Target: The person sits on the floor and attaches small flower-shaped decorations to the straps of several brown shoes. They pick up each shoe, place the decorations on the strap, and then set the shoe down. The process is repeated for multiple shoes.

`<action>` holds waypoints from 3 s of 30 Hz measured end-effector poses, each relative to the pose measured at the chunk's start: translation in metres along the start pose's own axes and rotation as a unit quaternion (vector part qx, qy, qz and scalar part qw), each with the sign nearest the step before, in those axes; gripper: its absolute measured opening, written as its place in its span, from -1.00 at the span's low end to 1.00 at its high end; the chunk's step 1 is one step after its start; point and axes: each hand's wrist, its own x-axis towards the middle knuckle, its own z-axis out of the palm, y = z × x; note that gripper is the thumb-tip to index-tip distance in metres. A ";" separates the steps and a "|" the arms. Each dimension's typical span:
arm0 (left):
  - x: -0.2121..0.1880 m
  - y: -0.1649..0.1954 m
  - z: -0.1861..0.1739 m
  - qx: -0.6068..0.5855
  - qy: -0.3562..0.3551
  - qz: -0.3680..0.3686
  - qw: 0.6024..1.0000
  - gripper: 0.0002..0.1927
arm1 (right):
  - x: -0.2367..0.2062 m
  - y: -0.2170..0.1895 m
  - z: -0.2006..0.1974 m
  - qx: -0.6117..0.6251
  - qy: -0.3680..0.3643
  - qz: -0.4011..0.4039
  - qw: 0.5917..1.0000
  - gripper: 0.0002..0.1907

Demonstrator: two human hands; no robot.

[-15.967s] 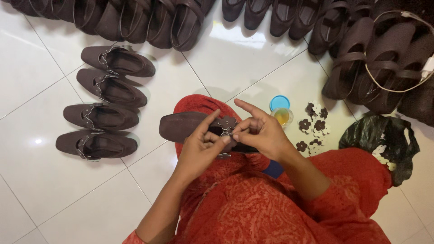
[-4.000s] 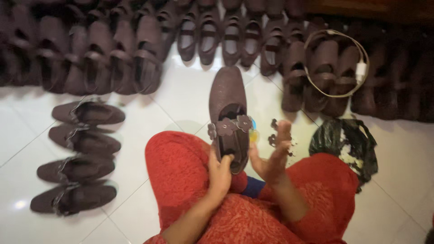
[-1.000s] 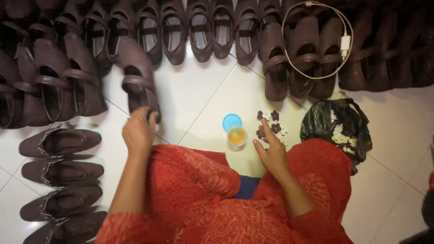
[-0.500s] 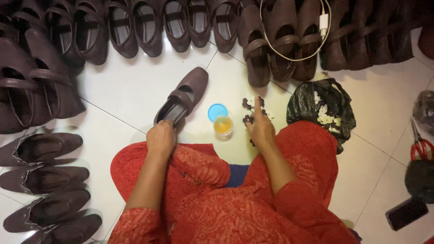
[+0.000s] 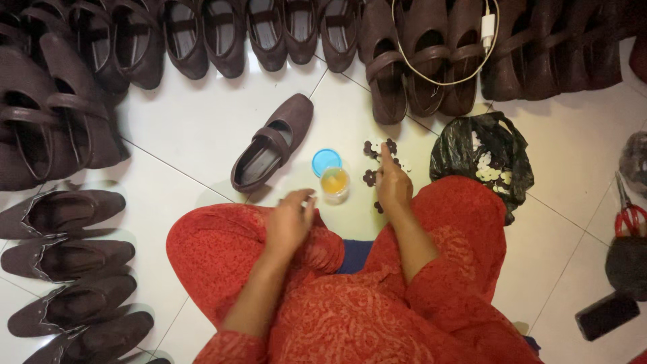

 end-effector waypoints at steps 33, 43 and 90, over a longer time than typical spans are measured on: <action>-0.020 0.062 0.076 -0.360 -0.075 -0.081 0.927 -0.86 | -0.061 0.041 -0.090 0.497 -0.188 0.081 0.843 -0.15; -0.036 0.017 0.068 0.013 -0.093 0.069 0.993 -0.94 | -0.050 0.064 -0.133 0.428 0.271 0.127 0.853 -0.28; -0.006 -0.029 0.055 -0.540 0.110 -0.190 0.813 -0.72 | -0.032 -0.030 0.025 -0.037 -0.090 -0.285 0.954 -0.39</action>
